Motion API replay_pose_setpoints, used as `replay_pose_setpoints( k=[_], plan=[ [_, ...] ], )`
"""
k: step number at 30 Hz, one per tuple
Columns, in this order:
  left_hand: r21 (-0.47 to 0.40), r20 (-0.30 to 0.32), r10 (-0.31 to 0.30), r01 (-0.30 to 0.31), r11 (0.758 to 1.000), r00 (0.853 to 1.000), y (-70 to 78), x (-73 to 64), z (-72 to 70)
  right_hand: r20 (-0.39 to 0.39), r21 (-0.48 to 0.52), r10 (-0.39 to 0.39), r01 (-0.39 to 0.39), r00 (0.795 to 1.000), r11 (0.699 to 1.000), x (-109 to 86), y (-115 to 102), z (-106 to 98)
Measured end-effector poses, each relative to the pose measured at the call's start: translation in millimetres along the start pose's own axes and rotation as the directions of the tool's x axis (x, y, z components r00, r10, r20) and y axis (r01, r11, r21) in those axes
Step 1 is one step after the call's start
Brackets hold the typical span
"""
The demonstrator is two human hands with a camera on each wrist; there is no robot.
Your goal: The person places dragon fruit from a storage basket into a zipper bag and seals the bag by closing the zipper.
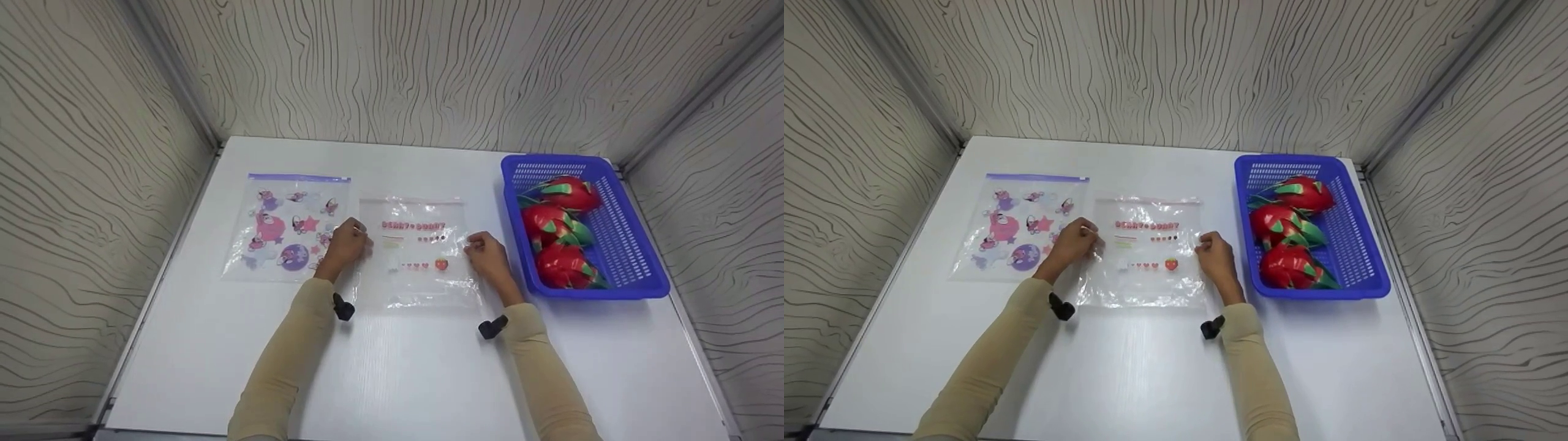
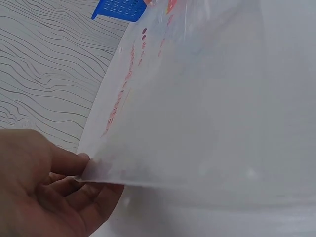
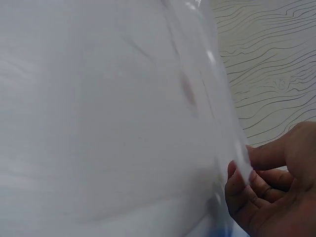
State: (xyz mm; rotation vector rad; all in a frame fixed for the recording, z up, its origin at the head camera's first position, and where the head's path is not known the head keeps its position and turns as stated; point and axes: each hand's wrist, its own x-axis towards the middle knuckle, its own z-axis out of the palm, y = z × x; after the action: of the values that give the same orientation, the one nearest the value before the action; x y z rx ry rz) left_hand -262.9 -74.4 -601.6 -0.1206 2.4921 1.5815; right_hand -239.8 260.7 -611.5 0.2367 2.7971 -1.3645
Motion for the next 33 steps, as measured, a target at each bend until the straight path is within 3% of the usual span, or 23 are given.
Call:
replay_pose_setpoints(
  k=[4, 11, 17, 24, 33],
  plan=[
    [-0.069, 0.013, -0.013, 0.014, 0.998, 1.0, -0.3, 0.5, 0.7, 0.012, 0.042, 0.022, -0.023, 1.0, 0.999, -1.2, 1.0, -0.5],
    [-0.11, 0.024, -0.028, 0.03, 0.994, 0.999, -0.7, 0.9, -0.5, -0.015, 0.049, 0.017, -0.017, 1.0, 0.999, -2.3, 0.7, -1.3],
    [-0.07, -0.009, 0.036, -0.037, 0.997, 0.999, -1.1, 1.6, -2.0, -0.011, 0.061, 0.008, -0.008, 1.0, 0.998, -2.5, -3.2, -1.6],
    [-0.022, -0.029, 0.088, -0.088, 0.996, 0.996, 5.7, 1.2, -3.8, -0.019, 0.152, -0.004, 0.007, 1.0, 0.988, -0.5, -8.5, -4.8],
    [-0.067, -0.016, 0.169, -0.17, 0.983, 0.985, 15.8, -1.4, -10.0, -0.005, 0.289, 0.013, -0.011, 1.0, 0.957, 6.2, -14.1, -11.0]
  ],
)
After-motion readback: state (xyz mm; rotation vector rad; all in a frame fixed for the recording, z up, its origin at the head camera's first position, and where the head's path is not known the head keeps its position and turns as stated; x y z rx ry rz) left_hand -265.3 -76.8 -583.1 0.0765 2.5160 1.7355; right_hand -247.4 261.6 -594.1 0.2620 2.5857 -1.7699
